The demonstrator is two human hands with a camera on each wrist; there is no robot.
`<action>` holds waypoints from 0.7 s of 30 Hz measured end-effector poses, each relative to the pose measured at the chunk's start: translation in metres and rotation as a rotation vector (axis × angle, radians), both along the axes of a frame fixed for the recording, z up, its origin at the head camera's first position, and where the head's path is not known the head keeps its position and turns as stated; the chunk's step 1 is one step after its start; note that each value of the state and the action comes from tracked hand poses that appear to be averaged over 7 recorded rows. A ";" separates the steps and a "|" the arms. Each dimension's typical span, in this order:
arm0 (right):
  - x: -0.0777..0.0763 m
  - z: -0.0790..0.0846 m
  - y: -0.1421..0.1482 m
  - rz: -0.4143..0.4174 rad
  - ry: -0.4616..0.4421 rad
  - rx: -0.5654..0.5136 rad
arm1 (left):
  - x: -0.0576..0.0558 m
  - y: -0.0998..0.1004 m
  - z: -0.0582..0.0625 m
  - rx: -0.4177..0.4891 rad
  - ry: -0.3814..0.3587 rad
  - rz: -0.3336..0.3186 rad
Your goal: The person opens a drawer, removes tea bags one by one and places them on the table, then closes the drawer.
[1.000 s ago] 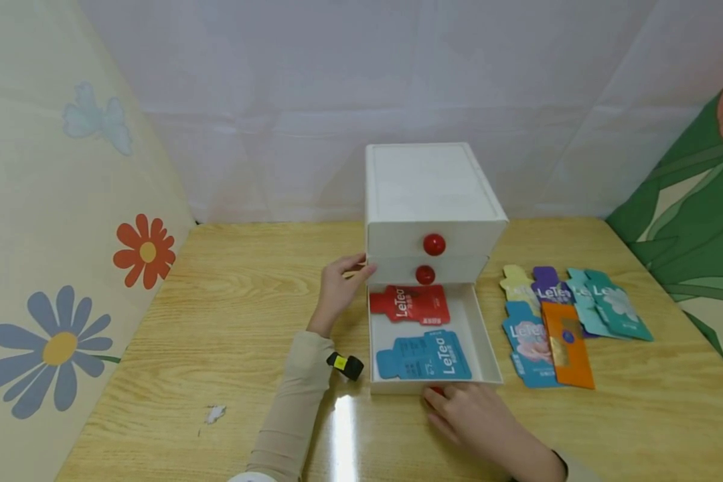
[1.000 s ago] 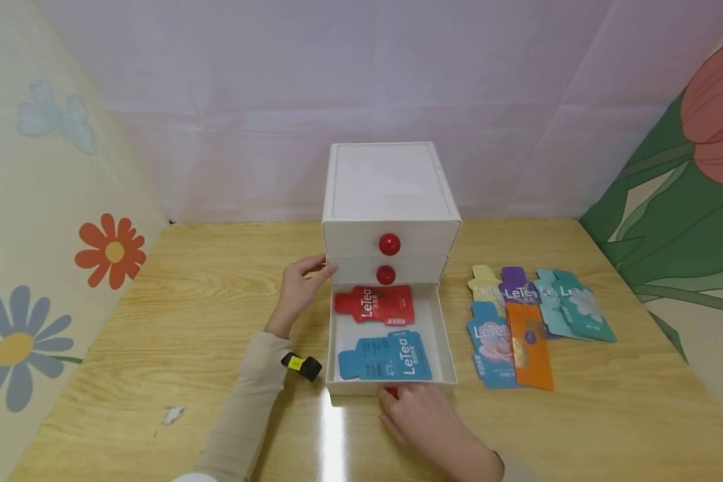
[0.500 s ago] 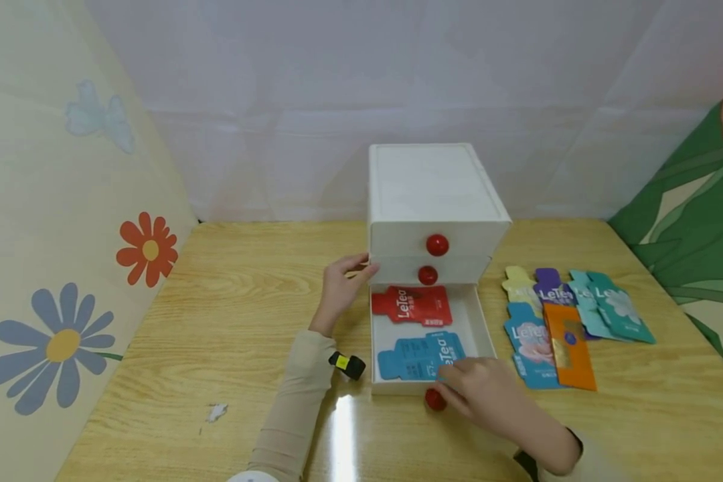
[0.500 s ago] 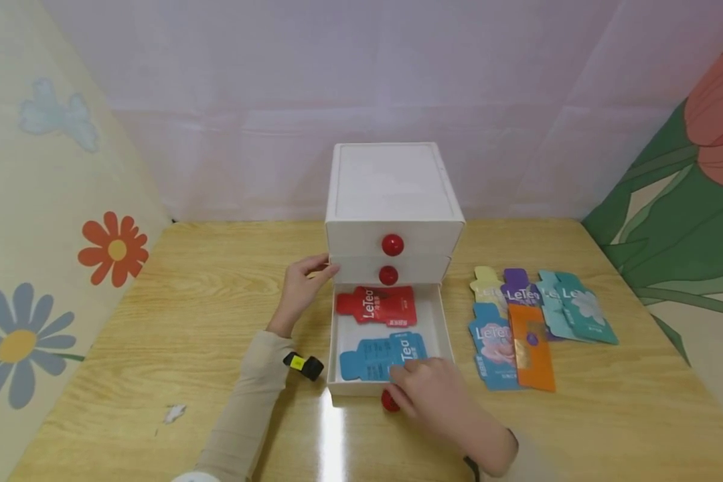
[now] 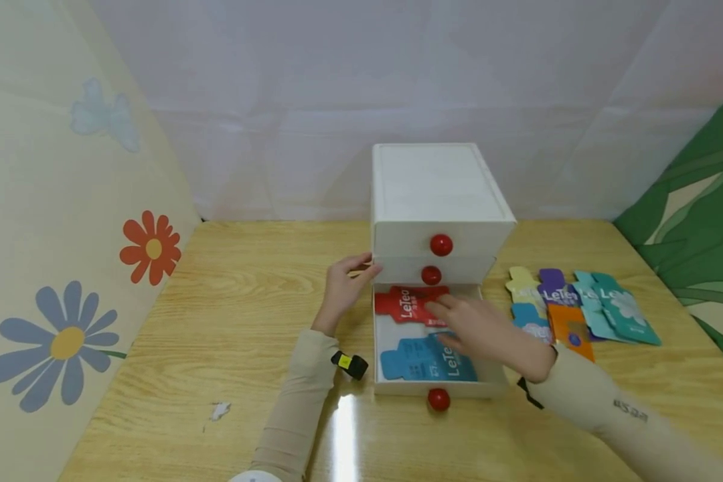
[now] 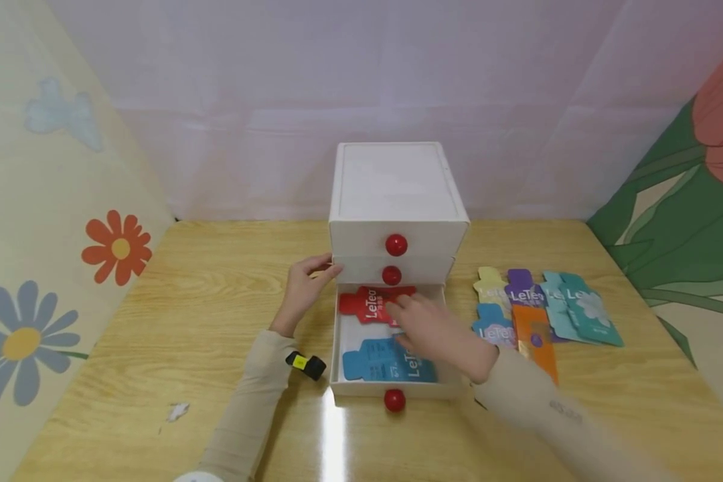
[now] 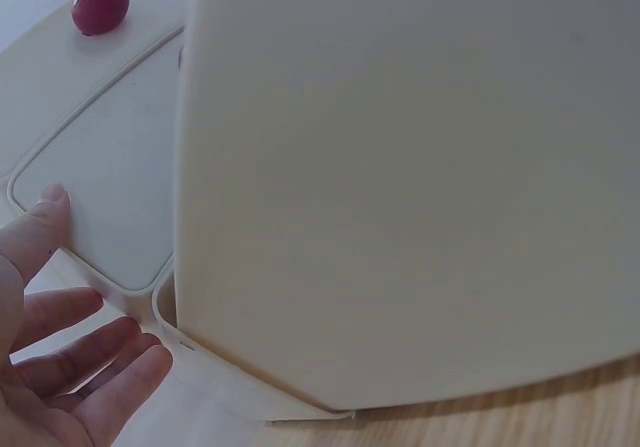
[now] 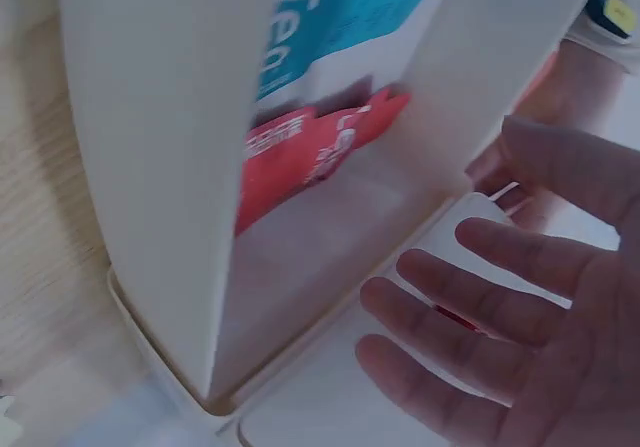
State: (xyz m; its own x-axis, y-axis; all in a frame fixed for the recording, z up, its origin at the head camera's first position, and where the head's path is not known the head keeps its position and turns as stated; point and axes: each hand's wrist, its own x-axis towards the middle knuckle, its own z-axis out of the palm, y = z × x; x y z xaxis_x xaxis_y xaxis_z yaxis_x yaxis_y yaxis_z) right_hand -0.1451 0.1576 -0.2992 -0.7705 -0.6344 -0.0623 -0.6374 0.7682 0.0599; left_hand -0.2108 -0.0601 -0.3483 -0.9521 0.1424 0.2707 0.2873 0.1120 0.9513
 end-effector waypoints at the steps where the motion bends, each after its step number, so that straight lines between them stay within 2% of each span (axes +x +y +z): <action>1: -0.004 -0.001 0.000 0.014 -0.002 0.009 | 0.000 0.000 0.000 0.000 -0.004 0.000; 4: -0.016 -0.006 -0.001 0.041 -0.026 0.038 | 0.000 0.000 0.001 -0.004 -0.003 0.003; 10: -0.036 -0.022 -0.003 0.011 -0.147 0.117 | 0.000 0.000 0.001 -0.019 0.005 0.001; 17: -0.049 -0.034 -0.006 -0.064 -0.272 0.225 | -0.021 0.003 -0.030 -0.005 -0.011 0.002; 21: -0.051 -0.037 -0.006 -0.087 -0.300 0.253 | -0.022 0.003 -0.032 -0.002 -0.008 0.006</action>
State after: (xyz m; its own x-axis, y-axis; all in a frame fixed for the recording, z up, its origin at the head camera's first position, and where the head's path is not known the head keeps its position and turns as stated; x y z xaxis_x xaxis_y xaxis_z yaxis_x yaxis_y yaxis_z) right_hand -0.1956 0.1517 -0.3364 -0.7446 -0.5033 -0.4386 -0.5886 0.8049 0.0756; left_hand -0.2329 -0.0573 -0.3807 -0.9552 0.1370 0.2625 0.2786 0.1153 0.9535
